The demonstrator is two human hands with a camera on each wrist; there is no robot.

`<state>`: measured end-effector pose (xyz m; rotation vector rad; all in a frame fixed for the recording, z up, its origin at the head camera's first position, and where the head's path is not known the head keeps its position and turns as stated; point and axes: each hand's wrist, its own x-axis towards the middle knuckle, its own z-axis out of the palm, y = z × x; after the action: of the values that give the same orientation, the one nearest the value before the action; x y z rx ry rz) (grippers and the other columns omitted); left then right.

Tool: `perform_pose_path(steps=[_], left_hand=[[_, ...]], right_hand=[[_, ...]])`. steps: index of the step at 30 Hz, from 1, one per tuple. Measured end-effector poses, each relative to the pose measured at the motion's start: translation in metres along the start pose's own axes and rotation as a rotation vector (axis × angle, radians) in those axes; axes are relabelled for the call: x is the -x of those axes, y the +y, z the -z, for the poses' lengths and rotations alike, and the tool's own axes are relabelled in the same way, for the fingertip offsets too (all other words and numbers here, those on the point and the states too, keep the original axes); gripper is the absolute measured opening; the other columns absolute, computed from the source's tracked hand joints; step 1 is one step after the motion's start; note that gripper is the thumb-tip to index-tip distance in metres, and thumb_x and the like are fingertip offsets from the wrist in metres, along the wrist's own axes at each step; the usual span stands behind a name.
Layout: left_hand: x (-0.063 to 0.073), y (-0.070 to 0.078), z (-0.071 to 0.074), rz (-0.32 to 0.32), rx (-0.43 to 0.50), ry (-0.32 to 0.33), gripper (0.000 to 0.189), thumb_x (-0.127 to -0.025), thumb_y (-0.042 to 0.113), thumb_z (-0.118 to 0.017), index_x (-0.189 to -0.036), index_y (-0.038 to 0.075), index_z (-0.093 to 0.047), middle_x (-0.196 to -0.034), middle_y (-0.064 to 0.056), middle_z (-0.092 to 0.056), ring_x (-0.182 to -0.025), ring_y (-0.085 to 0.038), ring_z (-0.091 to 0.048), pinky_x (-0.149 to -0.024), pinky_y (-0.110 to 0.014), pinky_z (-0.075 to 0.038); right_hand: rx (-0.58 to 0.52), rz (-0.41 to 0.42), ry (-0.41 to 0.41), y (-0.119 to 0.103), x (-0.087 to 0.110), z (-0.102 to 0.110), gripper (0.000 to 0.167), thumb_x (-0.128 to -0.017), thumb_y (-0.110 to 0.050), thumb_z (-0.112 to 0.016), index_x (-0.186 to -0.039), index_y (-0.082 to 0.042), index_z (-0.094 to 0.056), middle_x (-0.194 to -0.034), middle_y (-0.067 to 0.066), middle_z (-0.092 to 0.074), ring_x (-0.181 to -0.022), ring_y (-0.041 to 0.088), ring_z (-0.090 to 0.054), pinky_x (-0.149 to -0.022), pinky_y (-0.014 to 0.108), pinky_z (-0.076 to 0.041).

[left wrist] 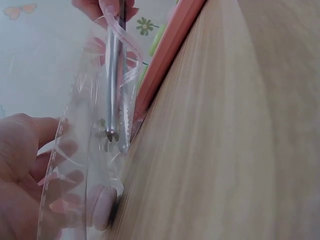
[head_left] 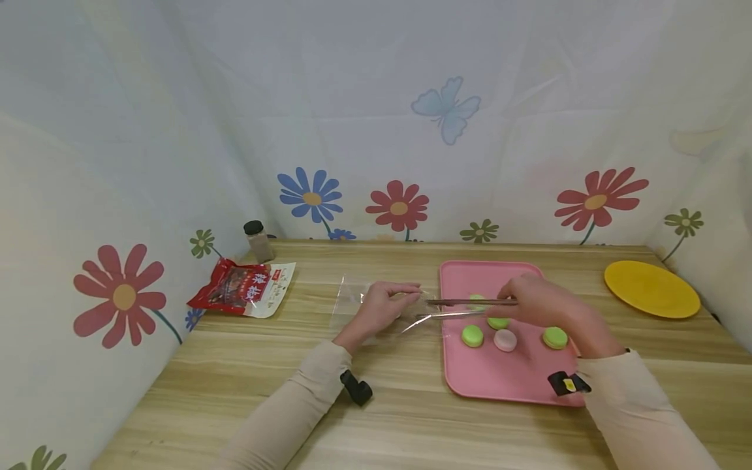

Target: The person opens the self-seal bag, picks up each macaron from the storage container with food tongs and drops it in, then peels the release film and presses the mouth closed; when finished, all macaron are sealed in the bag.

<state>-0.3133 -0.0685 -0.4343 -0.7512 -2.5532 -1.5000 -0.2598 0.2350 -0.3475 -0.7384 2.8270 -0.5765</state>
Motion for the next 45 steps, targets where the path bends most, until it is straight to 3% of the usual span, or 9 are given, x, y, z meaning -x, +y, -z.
perform_pose_path(steps=[3,6,10,16,23,27,31,35,45], left_hand=[[0.000,-0.001,0.000,0.009,0.005,0.000,0.021,-0.095,0.023,-0.072,-0.109,0.010,-0.079,-0.119,0.003,-0.072,-0.116,-0.013,-0.063,-0.094,-0.033,-0.052],[0.000,-0.002,0.000,0.008,0.021,0.006,0.022,-0.095,0.022,-0.072,-0.110,0.007,-0.078,-0.120,0.001,-0.072,-0.116,-0.013,-0.063,-0.092,-0.030,-0.052],[-0.001,-0.003,0.001,-0.003,0.038,0.019,0.024,-0.096,0.020,-0.071,-0.112,0.004,-0.076,-0.122,-0.002,-0.070,-0.121,-0.015,-0.061,-0.104,-0.032,-0.046],[0.000,-0.002,0.002,0.011,0.073,0.049,0.025,-0.097,0.022,-0.069,-0.113,0.004,-0.076,-0.126,-0.001,-0.069,-0.125,-0.017,-0.058,-0.107,-0.038,-0.044],[0.000,0.000,0.003,-0.001,0.158,0.158,0.021,-0.096,0.018,-0.069,-0.107,0.002,-0.076,-0.122,-0.006,-0.070,-0.126,-0.023,-0.057,-0.111,-0.046,-0.039],[-0.002,-0.001,0.004,-0.004,0.189,0.239,0.014,-0.096,0.017,-0.069,-0.102,0.007,-0.076,-0.117,-0.003,-0.073,-0.121,-0.019,-0.061,-0.107,-0.043,-0.044],[-0.005,-0.007,0.005,-0.054,0.246,0.300,0.014,-0.097,0.017,-0.068,-0.101,0.007,-0.075,-0.114,-0.004,-0.073,-0.113,-0.018,-0.065,-0.101,-0.041,-0.049],[-0.005,-0.005,0.006,-0.088,0.292,0.283,0.013,-0.098,0.014,-0.067,-0.102,0.003,-0.073,-0.116,-0.009,-0.072,-0.112,-0.022,-0.066,-0.101,-0.042,-0.049],[-0.002,0.001,0.003,-0.060,0.292,0.217,0.010,-0.095,0.009,-0.067,-0.101,0.003,-0.072,-0.118,-0.007,-0.072,-0.115,-0.020,-0.064,-0.107,-0.041,-0.044]], right_hand=[[0.039,-0.006,0.033,-0.004,0.000,0.000,0.029,-0.095,-0.036,-0.069,-0.088,-0.008,-0.073,-0.070,-0.004,-0.061,-0.061,0.011,-0.053,-0.059,0.028,-0.045],[0.076,-0.002,0.093,-0.009,-0.002,-0.003,0.028,-0.097,-0.036,-0.067,-0.084,-0.011,-0.068,-0.065,-0.006,-0.055,-0.059,0.010,-0.051,-0.057,0.028,-0.042],[0.100,0.005,0.143,-0.013,-0.004,-0.008,0.026,-0.097,-0.034,-0.067,-0.081,-0.013,-0.067,-0.062,-0.007,-0.051,-0.057,0.010,-0.049,-0.056,0.028,-0.040],[0.111,0.005,0.166,-0.015,-0.003,-0.007,0.028,-0.096,-0.039,-0.067,-0.082,-0.015,-0.068,-0.062,-0.008,-0.052,-0.057,0.009,-0.048,-0.055,0.027,-0.039],[0.136,0.006,0.148,-0.011,0.004,0.002,0.032,-0.098,-0.039,-0.064,-0.078,-0.014,-0.067,-0.061,-0.006,-0.048,-0.057,0.011,-0.047,-0.055,0.029,-0.037],[0.129,0.030,0.141,-0.011,0.005,0.003,0.030,-0.097,-0.041,-0.065,-0.082,-0.016,-0.070,-0.062,-0.007,-0.050,-0.059,0.010,-0.048,-0.056,0.029,-0.039],[0.113,0.054,0.132,-0.017,0.004,0.003,0.025,-0.095,-0.041,-0.068,-0.090,-0.018,-0.075,-0.066,-0.012,-0.058,-0.061,0.008,-0.052,-0.058,0.028,-0.044],[0.120,0.072,0.120,-0.023,0.004,0.000,0.024,-0.094,-0.042,-0.070,-0.092,-0.019,-0.076,-0.068,-0.014,-0.061,-0.062,0.006,-0.053,-0.059,0.027,-0.046],[0.238,0.092,0.160,-0.031,-0.007,-0.019,0.030,-0.093,-0.037,-0.071,-0.069,-0.021,-0.061,-0.058,-0.011,-0.049,-0.056,0.007,-0.045,-0.057,0.027,-0.039]])
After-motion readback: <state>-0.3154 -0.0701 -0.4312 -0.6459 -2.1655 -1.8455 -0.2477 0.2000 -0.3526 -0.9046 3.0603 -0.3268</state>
